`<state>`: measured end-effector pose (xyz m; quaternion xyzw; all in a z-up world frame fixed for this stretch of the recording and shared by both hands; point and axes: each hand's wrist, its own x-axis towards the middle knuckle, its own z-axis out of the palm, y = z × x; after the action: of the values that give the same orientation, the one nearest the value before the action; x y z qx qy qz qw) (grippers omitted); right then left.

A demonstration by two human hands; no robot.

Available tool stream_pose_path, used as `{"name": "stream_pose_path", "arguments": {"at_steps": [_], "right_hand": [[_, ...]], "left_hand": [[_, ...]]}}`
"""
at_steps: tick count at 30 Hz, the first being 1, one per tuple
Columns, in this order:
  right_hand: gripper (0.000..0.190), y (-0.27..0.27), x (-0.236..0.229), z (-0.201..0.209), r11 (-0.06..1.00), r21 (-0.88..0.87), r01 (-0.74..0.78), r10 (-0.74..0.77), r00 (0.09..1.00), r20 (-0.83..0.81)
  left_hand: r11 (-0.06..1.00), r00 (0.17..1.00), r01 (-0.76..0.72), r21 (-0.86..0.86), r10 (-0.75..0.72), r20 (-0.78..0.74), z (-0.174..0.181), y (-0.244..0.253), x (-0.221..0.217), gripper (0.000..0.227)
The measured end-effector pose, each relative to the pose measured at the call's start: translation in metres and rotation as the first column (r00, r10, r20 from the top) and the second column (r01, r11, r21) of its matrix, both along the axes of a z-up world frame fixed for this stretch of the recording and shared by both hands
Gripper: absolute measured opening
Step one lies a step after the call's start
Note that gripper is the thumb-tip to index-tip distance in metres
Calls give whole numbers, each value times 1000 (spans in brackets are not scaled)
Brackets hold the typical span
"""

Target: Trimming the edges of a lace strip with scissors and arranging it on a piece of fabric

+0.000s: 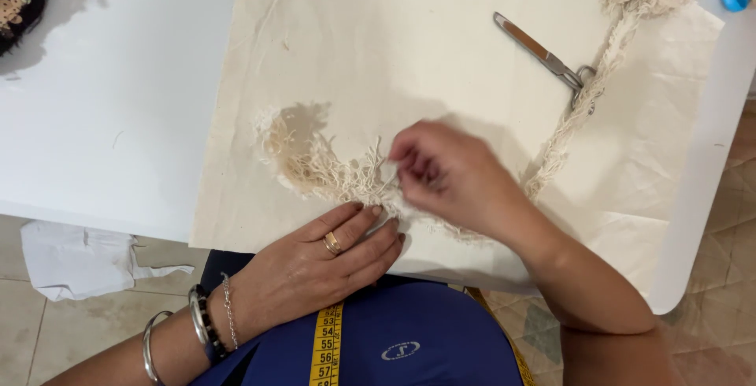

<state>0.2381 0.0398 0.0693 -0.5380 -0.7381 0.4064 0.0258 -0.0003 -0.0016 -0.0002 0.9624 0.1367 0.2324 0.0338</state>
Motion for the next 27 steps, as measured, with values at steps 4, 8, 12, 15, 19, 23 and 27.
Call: {"name": "stream_pose_path", "arguments": {"at_steps": [4,8,12,15,19,23,27], "right_hand": [[17,-2,13,4,944,315,103,-87,994,-64],[35,-11,8,1,996,66,-55,55,998,-10],[28,-10,5,-3,996,-88,-32,35,999,35],[25,-11,19,4,955,214,204,-171,972,-164],[16,-34,27,9,910,406,83,-23,988,-151],[35,-56,24,-21,792,561,-239,178,971,162],[8,-45,18,-8,623,745,-239,84,967,239]], "left_hand": [[1000,1000,1,-10,-1,28,1,0,-1,37],[1000,995,-2,-11,3,101,0,1,1,31],[1000,997,-8,-14,9,77,8,3,1,30],[999,996,-15,-38,18,82,9,2,1,29],[986,985,22,-164,7,173,13,5,3,21],[880,949,89,-467,68,308,19,8,9,31],[912,965,-71,-404,166,205,29,23,22,33]]}}
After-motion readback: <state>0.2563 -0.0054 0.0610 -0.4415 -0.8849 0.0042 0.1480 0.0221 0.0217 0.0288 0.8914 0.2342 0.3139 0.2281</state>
